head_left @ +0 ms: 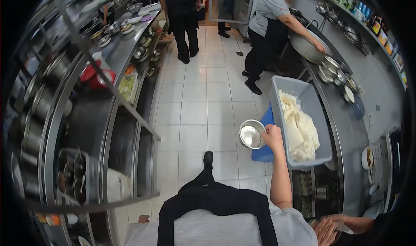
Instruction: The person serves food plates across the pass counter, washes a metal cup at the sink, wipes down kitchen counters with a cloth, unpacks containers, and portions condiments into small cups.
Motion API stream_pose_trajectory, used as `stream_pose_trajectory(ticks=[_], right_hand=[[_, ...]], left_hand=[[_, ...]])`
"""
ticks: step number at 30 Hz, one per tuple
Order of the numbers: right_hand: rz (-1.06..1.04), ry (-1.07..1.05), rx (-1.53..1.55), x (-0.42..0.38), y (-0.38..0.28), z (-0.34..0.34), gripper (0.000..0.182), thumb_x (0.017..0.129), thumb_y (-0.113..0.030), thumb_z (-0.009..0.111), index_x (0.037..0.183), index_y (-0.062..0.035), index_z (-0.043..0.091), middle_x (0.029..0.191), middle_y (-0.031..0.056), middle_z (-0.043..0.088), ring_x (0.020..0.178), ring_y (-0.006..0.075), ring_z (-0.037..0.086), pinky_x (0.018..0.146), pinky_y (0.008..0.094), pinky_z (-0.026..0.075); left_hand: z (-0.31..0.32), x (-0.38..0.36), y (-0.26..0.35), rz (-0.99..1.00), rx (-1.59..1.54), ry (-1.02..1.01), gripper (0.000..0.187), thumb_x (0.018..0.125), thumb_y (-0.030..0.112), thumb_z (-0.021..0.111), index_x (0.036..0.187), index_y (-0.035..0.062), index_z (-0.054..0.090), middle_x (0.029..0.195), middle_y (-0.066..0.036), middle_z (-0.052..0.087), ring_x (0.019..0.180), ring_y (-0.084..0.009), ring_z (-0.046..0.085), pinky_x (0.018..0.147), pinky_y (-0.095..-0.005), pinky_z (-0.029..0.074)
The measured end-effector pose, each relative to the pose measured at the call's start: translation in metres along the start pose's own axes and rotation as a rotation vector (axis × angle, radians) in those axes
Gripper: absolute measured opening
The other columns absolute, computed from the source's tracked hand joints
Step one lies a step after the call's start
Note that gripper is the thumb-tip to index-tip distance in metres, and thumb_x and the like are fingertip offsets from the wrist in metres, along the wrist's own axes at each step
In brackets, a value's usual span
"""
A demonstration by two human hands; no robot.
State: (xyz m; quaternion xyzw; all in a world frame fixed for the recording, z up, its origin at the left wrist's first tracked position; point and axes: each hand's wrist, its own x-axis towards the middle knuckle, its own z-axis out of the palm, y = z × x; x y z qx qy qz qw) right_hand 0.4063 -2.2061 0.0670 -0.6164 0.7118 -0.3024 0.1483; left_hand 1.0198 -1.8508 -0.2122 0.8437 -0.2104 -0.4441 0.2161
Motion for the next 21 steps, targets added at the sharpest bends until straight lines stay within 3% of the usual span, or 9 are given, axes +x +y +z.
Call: stream_pose_trajectory(ticks=[3,4,7,8,9,12,14,16,21], right_hand=[[0.009,0.0,-0.013,0.094,-0.004,0.01,0.013,0.063,-0.004,0.054,0.069,0.0067,0.058,0.066,0.0283,0.054,0.067,0.0416,0.057,0.06,0.0429,0.045],[0.031,-0.017,-0.02,0.124,-0.006,0.012,0.013,0.063,-0.004,0.054,0.069,0.0065,0.059,0.067,0.0282,0.054,0.067,0.0414,0.057,0.06,0.043,0.045],[-0.086,0.031,-0.072,0.219,0.011,0.032,0.014,0.062,-0.006,0.056,0.07,0.0055,0.06,0.06,0.0227,0.056,0.056,0.0325,0.059,0.052,0.0368,0.044],[-0.073,0.027,-0.064,0.248,0.013,0.036,0.015,0.062,-0.006,0.056,0.07,0.005,0.06,0.06,0.0224,0.057,0.055,0.0326,0.059,0.051,0.0371,0.044],[-0.045,-0.009,-0.039,0.278,0.011,0.037,0.013,0.062,-0.005,0.055,0.069,0.0055,0.058,0.068,0.0272,0.055,0.067,0.0414,0.057,0.058,0.0442,0.045],[-0.061,0.002,-0.037,0.36,0.005,0.042,0.012,0.062,-0.005,0.055,0.067,0.0054,0.057,0.067,0.0267,0.055,0.067,0.0419,0.056,0.059,0.0447,0.045],[-0.075,-0.025,-0.072,0.42,0.009,0.051,0.01,0.062,-0.004,0.054,0.066,0.0052,0.055,0.068,0.0265,0.055,0.068,0.0421,0.056,0.06,0.0454,0.045],[-0.153,-0.034,-0.09,0.485,0.02,0.072,0.01,0.062,-0.004,0.055,0.067,0.005,0.055,0.068,0.0263,0.055,0.069,0.0418,0.056,0.06,0.0455,0.044],[-0.297,-0.147,-0.137,0.657,0.013,0.121,0.01,0.064,-0.005,0.058,0.067,0.0035,0.055,0.069,0.0256,0.057,0.071,0.0409,0.058,0.064,0.0457,0.047]], left_hand=[[0.022,0.062,0.087,1.08,0.67,0.016,0.017,0.067,0.014,0.063,0.076,0.0003,0.059,0.062,-0.019,0.055,0.058,-0.0323,0.056,0.055,-0.0455,0.044],[0.038,0.07,0.134,0.952,0.411,0.198,0.017,0.063,0.011,0.063,0.077,0.0014,0.059,0.068,-0.018,0.057,0.067,-0.0336,0.057,0.064,-0.0435,0.045],[0.125,0.237,0.329,0.32,0.29,0.153,0.03,0.068,0.024,0.063,0.083,-0.001,0.061,0.081,-0.016,0.06,0.075,-0.0281,0.058,0.066,-0.0423,0.044],[0.148,0.204,0.447,0.366,0.328,0.029,0.038,0.071,0.028,0.063,0.097,0.0001,0.062,0.093,-0.018,0.062,0.085,-0.0311,0.06,0.071,-0.0415,0.046],[0.19,0.249,0.497,0.644,0.463,0.094,0.046,0.074,0.028,0.063,0.11,0.0008,0.057,0.104,-0.02,0.06,0.095,-0.0318,0.058,0.079,-0.0386,0.047],[0.297,0.232,0.717,0.845,0.138,-0.304,0.045,0.076,0.027,0.064,0.112,0.0004,0.056,0.107,-0.017,0.059,0.099,-0.0258,0.057,0.082,-0.0333,0.046],[0.334,0.167,0.839,0.648,0.039,-0.691,0.052,0.08,0.038,0.06,0.119,0.0042,0.051,0.107,-0.011,0.059,0.097,-0.0203,0.058,0.08,-0.0345,0.047],[0.37,0.142,0.921,0.617,-0.039,-0.972,0.059,0.082,0.04,0.058,0.126,0.003,0.042,0.117,-0.01,0.052,0.098,-0.0202,0.057,0.078,-0.0324,0.048],[0.425,0.169,1.06,0.518,-0.088,-1.126,0.063,0.082,0.037,0.058,0.13,0.0024,0.035,0.119,-0.013,0.049,0.096,-0.0243,0.058,0.077,-0.0348,0.05]])
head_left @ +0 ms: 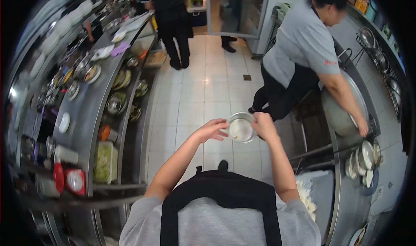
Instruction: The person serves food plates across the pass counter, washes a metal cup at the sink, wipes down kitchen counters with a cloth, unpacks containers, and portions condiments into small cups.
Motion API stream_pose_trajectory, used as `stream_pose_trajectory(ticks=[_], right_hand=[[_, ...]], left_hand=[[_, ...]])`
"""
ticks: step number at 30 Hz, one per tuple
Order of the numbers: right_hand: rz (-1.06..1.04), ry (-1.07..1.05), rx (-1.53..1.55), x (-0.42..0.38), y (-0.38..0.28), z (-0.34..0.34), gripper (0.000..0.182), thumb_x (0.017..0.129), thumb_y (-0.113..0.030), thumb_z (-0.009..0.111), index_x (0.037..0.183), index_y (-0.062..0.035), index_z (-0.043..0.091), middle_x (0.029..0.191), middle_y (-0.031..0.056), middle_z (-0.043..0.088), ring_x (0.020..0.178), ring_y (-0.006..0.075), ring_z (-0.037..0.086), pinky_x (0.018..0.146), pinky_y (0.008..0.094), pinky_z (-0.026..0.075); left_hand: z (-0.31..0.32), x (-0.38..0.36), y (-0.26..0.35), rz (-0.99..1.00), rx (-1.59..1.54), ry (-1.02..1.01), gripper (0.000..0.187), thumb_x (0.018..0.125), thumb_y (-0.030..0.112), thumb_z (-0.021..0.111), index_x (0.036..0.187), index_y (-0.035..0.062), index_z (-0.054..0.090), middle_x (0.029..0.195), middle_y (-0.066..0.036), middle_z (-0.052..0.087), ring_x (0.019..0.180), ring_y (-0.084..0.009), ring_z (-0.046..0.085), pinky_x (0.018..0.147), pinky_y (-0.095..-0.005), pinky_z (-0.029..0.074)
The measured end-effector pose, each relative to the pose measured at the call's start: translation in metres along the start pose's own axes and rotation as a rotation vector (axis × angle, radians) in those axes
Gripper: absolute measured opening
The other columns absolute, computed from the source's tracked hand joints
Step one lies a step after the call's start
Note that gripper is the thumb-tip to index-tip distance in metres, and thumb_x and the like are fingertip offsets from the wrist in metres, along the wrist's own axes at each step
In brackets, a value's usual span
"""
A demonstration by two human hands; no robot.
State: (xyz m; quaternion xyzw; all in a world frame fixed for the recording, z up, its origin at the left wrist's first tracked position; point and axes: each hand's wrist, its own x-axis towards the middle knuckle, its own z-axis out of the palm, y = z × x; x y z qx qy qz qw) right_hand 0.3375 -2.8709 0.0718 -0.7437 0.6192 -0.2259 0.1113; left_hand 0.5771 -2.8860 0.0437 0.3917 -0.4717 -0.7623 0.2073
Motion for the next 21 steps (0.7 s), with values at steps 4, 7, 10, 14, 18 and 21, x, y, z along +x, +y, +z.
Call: stream_pose_trajectory(ticks=[4,7,10,14,18,21], right_hand=[[-0.115,-0.071,0.061,0.131,0.008,0.011,0.01,0.065,-0.005,0.056,0.068,0.0046,0.056,0.068,0.0266,0.057,0.07,0.0414,0.058,0.065,0.0462,0.048],[-0.223,-0.122,0.08,0.221,0.021,0.023,0.01,0.066,-0.004,0.055,0.069,0.0049,0.057,0.068,0.0264,0.057,0.07,0.0417,0.058,0.064,0.0463,0.047],[-0.258,-0.174,0.09,0.305,0.043,0.034,0.01,0.066,-0.004,0.054,0.069,0.0054,0.057,0.068,0.0259,0.057,0.07,0.0417,0.058,0.065,0.0466,0.047],[-0.125,-0.209,0.276,0.415,0.094,0.03,0.025,0.076,-0.018,0.06,0.086,0.0046,0.059,0.072,0.0245,0.059,0.071,0.0403,0.059,0.063,0.0439,0.047],[0.06,0.121,0.438,0.516,0.179,0.011,0.04,0.079,-0.022,0.061,0.109,0.0026,0.053,0.081,0.0206,0.061,0.07,0.0296,0.062,0.061,0.0365,0.047],[0.319,0.378,0.63,0.563,0.227,-0.007,0.05,0.079,-0.017,0.061,0.123,-0.0001,0.043,0.095,0.0147,0.059,0.068,0.0158,0.058,0.062,0.0291,0.046]], left_hand=[[-0.051,0.059,0.056,0.027,-0.146,0.115,0.065,0.077,0.028,0.063,0.125,-0.0042,0.034,0.11,-0.017,0.052,0.085,-0.0248,0.062,0.069,-0.0333,0.054],[-0.1,0.113,0.083,0.068,-0.23,0.204,0.064,0.076,0.022,0.063,0.125,-0.0046,0.031,0.107,-0.018,0.053,0.079,-0.0243,0.063,0.067,-0.0328,0.055],[-0.149,0.177,0.111,0.093,-0.272,0.202,0.061,0.076,0.02,0.062,0.124,-0.0043,0.032,0.104,-0.018,0.054,0.075,-0.0241,0.064,0.067,-0.0331,0.055],[-0.21,0.272,0.163,0.056,-0.278,0.116,0.057,0.076,0.019,0.062,0.12,-0.0038,0.035,0.103,-0.016,0.054,0.072,-0.0239,0.064,0.067,-0.0337,0.056],[-0.257,0.381,0.232,-0.008,-0.232,0.062,0.056,0.077,0.019,0.061,0.121,-0.0026,0.035,0.098,-0.015,0.057,0.073,-0.0241,0.064,0.067,-0.0339,0.056],[-0.272,0.473,0.296,-0.008,-0.176,-0.025,0.059,0.077,0.02,0.061,0.123,-0.002,0.032,0.1,-0.016,0.056,0.073,-0.0256,0.064,0.066,-0.0347,0.055]])
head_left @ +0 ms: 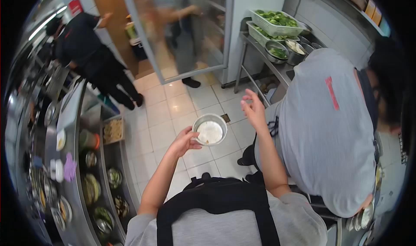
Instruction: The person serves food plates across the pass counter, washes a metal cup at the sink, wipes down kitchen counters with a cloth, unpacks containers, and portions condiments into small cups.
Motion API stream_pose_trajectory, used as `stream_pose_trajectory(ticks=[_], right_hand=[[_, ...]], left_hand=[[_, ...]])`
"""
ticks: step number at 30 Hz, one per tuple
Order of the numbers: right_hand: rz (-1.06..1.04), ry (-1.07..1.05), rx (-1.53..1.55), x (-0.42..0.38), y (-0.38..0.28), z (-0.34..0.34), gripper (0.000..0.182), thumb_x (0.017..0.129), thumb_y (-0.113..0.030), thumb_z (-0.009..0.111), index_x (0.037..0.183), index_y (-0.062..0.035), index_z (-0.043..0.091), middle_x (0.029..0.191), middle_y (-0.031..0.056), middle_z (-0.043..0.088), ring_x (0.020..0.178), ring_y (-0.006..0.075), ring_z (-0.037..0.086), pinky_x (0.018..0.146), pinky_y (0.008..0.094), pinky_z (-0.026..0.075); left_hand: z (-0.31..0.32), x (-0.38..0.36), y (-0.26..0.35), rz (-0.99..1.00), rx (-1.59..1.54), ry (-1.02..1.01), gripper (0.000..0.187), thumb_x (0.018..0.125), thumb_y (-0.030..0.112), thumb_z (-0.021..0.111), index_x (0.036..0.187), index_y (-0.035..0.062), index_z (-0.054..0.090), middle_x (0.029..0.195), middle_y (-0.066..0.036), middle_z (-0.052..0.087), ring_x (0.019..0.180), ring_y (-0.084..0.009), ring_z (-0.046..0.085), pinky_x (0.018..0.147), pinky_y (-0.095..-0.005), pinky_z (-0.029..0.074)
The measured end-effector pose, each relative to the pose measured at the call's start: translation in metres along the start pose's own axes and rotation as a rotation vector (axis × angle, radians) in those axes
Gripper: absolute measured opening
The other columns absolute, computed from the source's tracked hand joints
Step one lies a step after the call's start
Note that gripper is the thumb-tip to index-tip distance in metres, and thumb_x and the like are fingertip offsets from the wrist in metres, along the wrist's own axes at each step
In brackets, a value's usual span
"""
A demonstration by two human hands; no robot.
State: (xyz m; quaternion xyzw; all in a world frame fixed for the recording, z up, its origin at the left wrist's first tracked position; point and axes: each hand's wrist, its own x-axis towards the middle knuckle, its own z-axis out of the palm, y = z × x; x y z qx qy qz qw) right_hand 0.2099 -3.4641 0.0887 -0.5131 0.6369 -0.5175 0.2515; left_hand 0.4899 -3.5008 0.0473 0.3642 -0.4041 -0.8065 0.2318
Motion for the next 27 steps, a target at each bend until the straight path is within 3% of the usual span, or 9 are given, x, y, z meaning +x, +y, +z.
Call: stream_pose_trajectory(ticks=[2,6,8,11,17,21,23,27], right_hand=[[-0.122,0.222,0.135,0.027,0.014,-0.006,0.05,0.082,-0.011,0.057,0.128,-0.0042,0.039,0.111,0.01,0.051,0.069,0.0088,0.054,0.057,0.0215,0.045],[-0.067,0.389,0.244,0.052,0.033,-0.009,0.049,0.082,-0.006,0.054,0.128,-0.0022,0.037,0.115,0.0122,0.048,0.075,0.0088,0.054,0.06,0.0222,0.045],[-0.012,0.504,0.264,0.074,0.052,-0.009,0.049,0.081,-0.004,0.053,0.128,-0.0016,0.037,0.115,0.0125,0.048,0.075,0.0088,0.054,0.061,0.0222,0.045],[0.066,0.594,0.266,0.098,0.059,-0.017,0.05,0.079,-0.001,0.052,0.127,-0.0001,0.038,0.117,0.0136,0.047,0.077,0.0093,0.054,0.064,0.0215,0.045],[0.005,0.844,0.165,0.157,0.049,-0.068,0.048,0.08,0.003,0.053,0.126,-0.0031,0.04,0.116,0.0102,0.047,0.085,0.0103,0.051,0.067,0.0209,0.044],[-0.061,1.025,0.153,0.198,0.054,-0.117,0.048,0.081,0.002,0.052,0.126,-0.0025,0.039,0.119,0.01,0.046,0.086,0.0103,0.05,0.069,0.0205,0.044],[-0.038,1.13,0.127,0.214,0.064,-0.144,0.046,0.081,0.002,0.053,0.126,-0.0018,0.04,0.119,0.0099,0.047,0.087,0.0103,0.05,0.068,0.021,0.044],[-0.05,1.325,-0.016,0.238,0.093,-0.208,0.04,0.081,0.001,0.052,0.121,0.0009,0.045,0.114,0.0103,0.05,0.086,0.0103,0.05,0.068,0.0217,0.045]], left_hand=[[0.007,0.063,0.043,0.015,0.046,-0.077,0.059,0.077,0.021,0.061,0.124,-0.0012,0.031,0.103,-0.016,0.055,0.075,-0.0266,0.064,0.065,-0.0346,0.054],[0.051,0.175,0.115,0.045,0.081,-0.167,0.052,0.08,0.019,0.058,0.121,-0.0002,0.033,0.103,-0.016,0.055,0.079,-0.0275,0.064,0.065,-0.0347,0.055],[0.082,0.256,0.149,0.073,-0.003,-0.426,0.047,0.082,0.018,0.056,0.119,0.0002,0.034,0.104,-0.015,0.054,0.082,-0.0284,0.063,0.066,-0.0344,0.055],[0.116,0.307,0.173,0.091,-0.013,-0.5,0.042,0.084,0.019,0.055,0.117,0.001,0.035,0.104,-0.015,0.054,0.083,-0.0289,0.063,0.067,-0.0337,0.056],[0.188,0.406,0.201,-0.021,-0.062,-0.652,0.043,0.082,0.023,0.06,0.109,-0.0003,0.036,0.102,-0.016,0.052,0.087,-0.0305,0.062,0.067,-0.0355,0.055],[0.271,0.468,0.199,-0.116,-0.116,-0.755,0.042,0.081,0.025,0.063,0.105,0.0018,0.037,0.097,-0.011,0.045,0.091,-0.0333,0.059,0.074,-0.0394,0.052],[0.314,0.493,0.187,-0.133,-0.068,-0.76,0.041,0.083,0.029,0.059,0.111,0.0017,0.046,0.105,-0.012,0.053,0.099,-0.0306,0.055,0.083,-0.0369,0.047],[0.392,0.543,0.151,-0.396,-0.142,-0.846,0.039,0.079,0.021,0.063,0.111,0.0034,0.047,0.103,-0.012,0.051,0.098,-0.028,0.053,0.087,-0.0412,0.045]])
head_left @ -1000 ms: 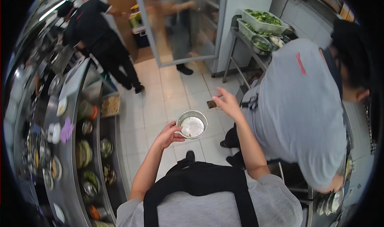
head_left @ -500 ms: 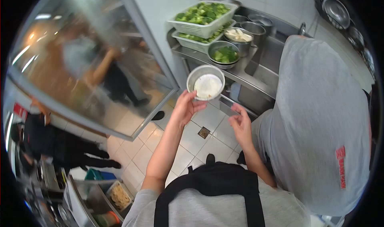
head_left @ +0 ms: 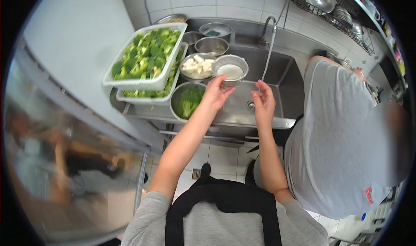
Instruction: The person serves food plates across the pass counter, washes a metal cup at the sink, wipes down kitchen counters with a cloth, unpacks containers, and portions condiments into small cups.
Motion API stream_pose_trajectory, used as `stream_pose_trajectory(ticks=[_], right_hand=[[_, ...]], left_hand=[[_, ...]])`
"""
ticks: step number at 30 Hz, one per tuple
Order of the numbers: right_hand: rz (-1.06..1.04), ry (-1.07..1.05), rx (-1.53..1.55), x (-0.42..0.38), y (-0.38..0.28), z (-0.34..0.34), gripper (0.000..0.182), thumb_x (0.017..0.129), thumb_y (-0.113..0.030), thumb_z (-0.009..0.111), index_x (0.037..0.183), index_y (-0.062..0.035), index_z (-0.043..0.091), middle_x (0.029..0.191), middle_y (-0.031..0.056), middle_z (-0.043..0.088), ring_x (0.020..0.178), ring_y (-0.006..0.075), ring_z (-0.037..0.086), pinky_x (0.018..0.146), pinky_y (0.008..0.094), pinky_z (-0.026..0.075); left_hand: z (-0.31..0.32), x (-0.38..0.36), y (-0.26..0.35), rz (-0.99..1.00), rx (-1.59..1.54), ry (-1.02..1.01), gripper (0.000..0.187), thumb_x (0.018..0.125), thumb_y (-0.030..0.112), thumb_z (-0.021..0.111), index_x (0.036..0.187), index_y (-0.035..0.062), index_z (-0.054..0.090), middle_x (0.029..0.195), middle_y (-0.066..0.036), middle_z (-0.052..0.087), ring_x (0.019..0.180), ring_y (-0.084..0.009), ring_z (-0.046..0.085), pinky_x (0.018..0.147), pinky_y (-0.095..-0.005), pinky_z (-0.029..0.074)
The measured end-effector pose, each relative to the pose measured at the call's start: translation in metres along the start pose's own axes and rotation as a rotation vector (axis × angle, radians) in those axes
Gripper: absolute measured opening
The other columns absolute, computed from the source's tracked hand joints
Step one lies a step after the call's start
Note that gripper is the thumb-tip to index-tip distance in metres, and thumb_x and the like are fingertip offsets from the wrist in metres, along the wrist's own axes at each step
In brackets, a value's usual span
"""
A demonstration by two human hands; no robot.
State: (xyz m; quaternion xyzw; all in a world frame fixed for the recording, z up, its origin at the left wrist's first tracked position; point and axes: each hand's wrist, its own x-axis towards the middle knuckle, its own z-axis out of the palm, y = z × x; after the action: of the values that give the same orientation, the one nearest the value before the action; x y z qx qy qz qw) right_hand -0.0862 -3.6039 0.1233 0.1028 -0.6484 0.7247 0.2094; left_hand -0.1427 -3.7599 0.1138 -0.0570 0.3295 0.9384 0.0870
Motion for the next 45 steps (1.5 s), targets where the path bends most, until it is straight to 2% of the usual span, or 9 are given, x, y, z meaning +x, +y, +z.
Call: stream_pose_trajectory(ticks=[10,16,29,34,36,38,42,44,45], right_hand=[[0.255,0.361,0.044,0.229,0.115,-0.038,0.023,0.083,0.0,0.049,0.105,0.0041,0.051,0.095,0.0123,0.057,0.075,0.0165,0.059,0.064,0.0263,0.051],[0.307,0.631,-0.17,0.289,0.207,-0.072,0.021,0.083,0.003,0.049,0.103,0.0053,0.052,0.087,0.0115,0.058,0.069,0.0158,0.058,0.059,0.0259,0.05],[0.532,0.566,-0.757,0.277,0.289,-0.13,0.039,0.068,0.002,0.05,0.105,-0.0034,0.06,0.101,0.0204,0.062,0.104,0.0322,0.056,0.086,0.0359,0.044],[0.405,0.372,-0.876,0.286,0.26,-0.136,0.033,0.069,0.0,0.052,0.101,-0.0043,0.062,0.096,0.0207,0.062,0.098,0.0332,0.058,0.085,0.0396,0.045],[0.291,0.233,-1.127,0.293,0.25,-0.142,0.029,0.071,-0.001,0.053,0.098,-0.0049,0.063,0.093,0.0209,0.062,0.094,0.0343,0.059,0.082,0.0413,0.046],[0.208,-0.061,-1.355,0.297,0.246,-0.146,0.017,0.075,-0.006,0.054,0.088,-0.006,0.065,0.084,0.0213,0.062,0.083,0.0367,0.06,0.075,0.0441,0.048],[0.216,0.139,-1.319,0.304,0.239,-0.143,0.015,0.078,-0.017,0.058,0.077,-0.0026,0.06,0.079,0.0236,0.061,0.078,0.039,0.06,0.069,0.0466,0.048],[0.22,0.232,-1.2,0.305,0.265,-0.147,0.021,0.079,-0.02,0.059,0.079,0.0007,0.059,0.078,0.0243,0.061,0.078,0.0393,0.06,0.067,0.0456,0.047],[0.268,0.443,-0.941,0.303,0.283,-0.145,0.023,0.078,-0.021,0.06,0.082,0.002,0.059,0.077,0.0237,0.061,0.076,0.037,0.062,0.066,0.0441,0.047]], left_hand=[[0.032,0.247,-0.045,-0.101,0.412,0.073,0.064,0.065,0.006,0.064,0.121,0.0041,0.033,0.094,-0.011,0.051,0.074,-0.0202,0.052,0.071,-0.0444,0.045],[0.025,0.339,-0.113,-0.276,0.374,0.116,0.078,0.065,0.014,0.067,0.129,0.0094,0.022,0.11,-0.015,0.046,0.092,-0.0263,0.052,0.068,-0.0442,0.047],[0.015,0.386,-0.166,-0.594,0.534,0.066,0.038,0.073,0.018,0.053,0.107,0.0013,0.05,0.101,-0.017,0.055,0.084,-0.0328,0.058,0.071,-0.0482,0.051],[0.006,0.394,-0.195,-0.489,0.805,-0.038,0.03,0.074,0.003,0.059,0.104,-0.0016,0.056,0.096,-0.015,0.061,0.085,-0.0279,0.062,0.066,-0.0439,0.052],[0.013,0.418,-0.195,-0.121,1.372,-0.334,0.023,0.07,-0.002,0.061,0.094,-0.0017,0.061,0.086,-0.012,0.065,0.083,-0.0216,0.062,0.067,-0.0382,0.05],[0.044,0.427,-0.184,0.184,1.364,-0.66,0.02,0.07,0.007,0.062,0.089,0.0045,0.066,0.089,-0.018,0.064,0.083,-0.0254,0.064,0.072,-0.0365,0.049],[0.065,0.459,-0.184,0.31,1.674,-0.778,0.02,0.073,0.011,0.059,0.09,0.0043,0.066,0.08,-0.012,0.066,0.076,-0.02,0.062,0.071,-0.0334,0.046],[0.053,0.478,-0.186,0.315,1.643,-0.61,0.021,0.077,0.015,0.054,0.092,0.0033,0.065,0.082,-0.013,0.065,0.079,-0.0214,0.061,0.071,-0.0338,0.046],[0.066,0.453,-0.169,0.072,1.371,-0.385,0.022,0.08,0.013,0.05,0.095,0.0018,0.062,0.083,-0.013,0.064,0.081,-0.0225,0.061,0.07,-0.0352,0.045]])
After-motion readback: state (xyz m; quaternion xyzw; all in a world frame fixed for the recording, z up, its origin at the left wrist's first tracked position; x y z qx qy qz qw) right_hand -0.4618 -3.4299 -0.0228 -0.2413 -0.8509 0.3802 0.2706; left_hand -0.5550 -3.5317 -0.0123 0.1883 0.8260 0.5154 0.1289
